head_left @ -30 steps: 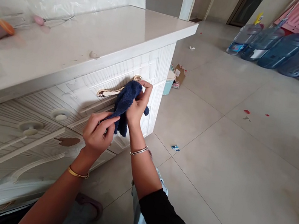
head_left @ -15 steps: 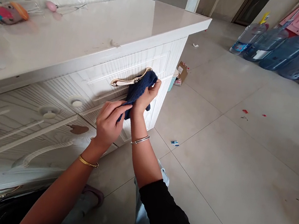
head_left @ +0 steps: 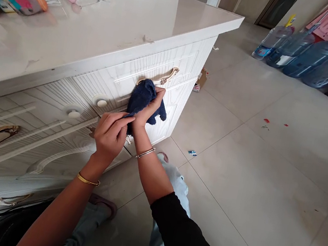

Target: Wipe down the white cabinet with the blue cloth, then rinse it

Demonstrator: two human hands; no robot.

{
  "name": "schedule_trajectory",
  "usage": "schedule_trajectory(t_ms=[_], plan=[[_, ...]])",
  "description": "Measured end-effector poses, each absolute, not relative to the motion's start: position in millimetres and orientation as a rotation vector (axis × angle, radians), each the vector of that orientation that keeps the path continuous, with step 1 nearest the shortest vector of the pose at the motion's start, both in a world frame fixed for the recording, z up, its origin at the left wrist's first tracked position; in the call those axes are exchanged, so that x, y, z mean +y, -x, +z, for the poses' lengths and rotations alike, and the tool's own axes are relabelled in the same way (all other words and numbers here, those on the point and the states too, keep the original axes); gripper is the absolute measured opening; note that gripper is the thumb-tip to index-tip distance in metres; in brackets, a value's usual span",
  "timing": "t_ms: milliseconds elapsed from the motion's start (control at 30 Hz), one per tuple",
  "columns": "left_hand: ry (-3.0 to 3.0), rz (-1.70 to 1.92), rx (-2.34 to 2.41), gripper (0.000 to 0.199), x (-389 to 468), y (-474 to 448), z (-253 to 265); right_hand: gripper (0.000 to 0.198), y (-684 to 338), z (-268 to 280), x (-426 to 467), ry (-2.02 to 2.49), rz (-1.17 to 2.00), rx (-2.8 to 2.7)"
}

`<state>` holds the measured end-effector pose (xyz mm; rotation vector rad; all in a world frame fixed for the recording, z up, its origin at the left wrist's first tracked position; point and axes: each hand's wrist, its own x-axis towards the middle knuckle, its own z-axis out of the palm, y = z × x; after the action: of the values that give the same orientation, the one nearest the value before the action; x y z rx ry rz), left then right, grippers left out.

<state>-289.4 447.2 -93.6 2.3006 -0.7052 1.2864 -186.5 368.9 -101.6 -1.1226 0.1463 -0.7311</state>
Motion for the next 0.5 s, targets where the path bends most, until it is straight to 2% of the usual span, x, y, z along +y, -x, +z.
schedule_trajectory(t_ms=[267, 400, 500], plan=[[-2.368, 1.224, -0.621, 0.027, 452, 320, -103, 0.017, 200, -128, 359, 1.273, -0.688, -0.014], [-2.391, 1.076, -0.688, 0.029, 445, 335, -119, 0.013, 203, -149, 335, 1.194, -0.797, 0.160], [-2.361, 1.006, -0.759, 0.037, 434, 334, -131, 0.028, 194, -150, 329, 1.212, -0.889, 0.104]])
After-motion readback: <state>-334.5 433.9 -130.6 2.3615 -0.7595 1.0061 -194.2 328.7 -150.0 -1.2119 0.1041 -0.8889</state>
